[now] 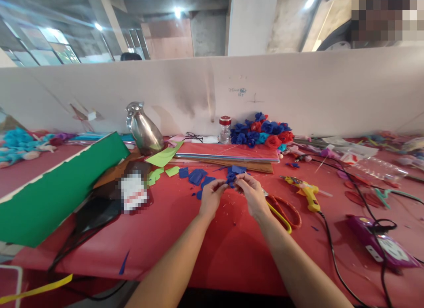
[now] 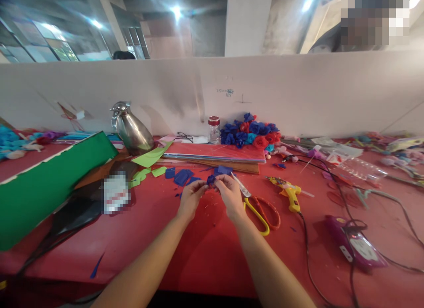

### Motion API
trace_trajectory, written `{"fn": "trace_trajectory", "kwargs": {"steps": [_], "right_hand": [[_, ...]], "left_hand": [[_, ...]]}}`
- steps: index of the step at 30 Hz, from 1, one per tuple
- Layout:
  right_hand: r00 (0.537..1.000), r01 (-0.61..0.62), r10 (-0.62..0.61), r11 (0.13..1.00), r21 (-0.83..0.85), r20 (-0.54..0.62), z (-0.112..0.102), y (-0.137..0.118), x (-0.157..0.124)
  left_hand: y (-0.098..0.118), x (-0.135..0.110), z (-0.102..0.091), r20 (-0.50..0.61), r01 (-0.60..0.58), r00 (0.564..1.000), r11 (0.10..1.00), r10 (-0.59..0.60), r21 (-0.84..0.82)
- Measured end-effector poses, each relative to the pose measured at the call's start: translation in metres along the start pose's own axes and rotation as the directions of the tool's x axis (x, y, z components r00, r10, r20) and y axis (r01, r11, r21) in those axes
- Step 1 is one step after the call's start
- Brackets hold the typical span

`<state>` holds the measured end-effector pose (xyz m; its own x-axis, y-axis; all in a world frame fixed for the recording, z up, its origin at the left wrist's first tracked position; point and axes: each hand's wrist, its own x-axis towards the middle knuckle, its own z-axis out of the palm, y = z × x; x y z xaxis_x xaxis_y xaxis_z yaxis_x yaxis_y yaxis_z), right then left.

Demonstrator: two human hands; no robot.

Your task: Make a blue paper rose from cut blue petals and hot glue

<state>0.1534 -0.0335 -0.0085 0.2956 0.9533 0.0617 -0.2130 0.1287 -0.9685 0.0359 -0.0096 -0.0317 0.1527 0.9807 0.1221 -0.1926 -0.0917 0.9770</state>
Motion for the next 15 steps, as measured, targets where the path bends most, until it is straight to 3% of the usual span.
{"fn": "trace_trajectory", "kwargs": {"steps": [4, 15], "right_hand": [[1.000, 0.000, 0.000, 1.000, 0.017, -0.019, -0.0001, -0.0011, -0.0007], [0.987, 0.151, -0.155, 0.984, -0.095, -0.040, -0.0009, -0.0002, -0.0008]], "left_hand": [[0.0011, 0.0000, -0.0004, -0.004, 0.002, 1.000, 1.000, -0.002, 0.009], [-0.0019, 0.0004, 0.0001, 0.009, 0.031, 0.999, 0.999, -0.031, -0.018]]}}
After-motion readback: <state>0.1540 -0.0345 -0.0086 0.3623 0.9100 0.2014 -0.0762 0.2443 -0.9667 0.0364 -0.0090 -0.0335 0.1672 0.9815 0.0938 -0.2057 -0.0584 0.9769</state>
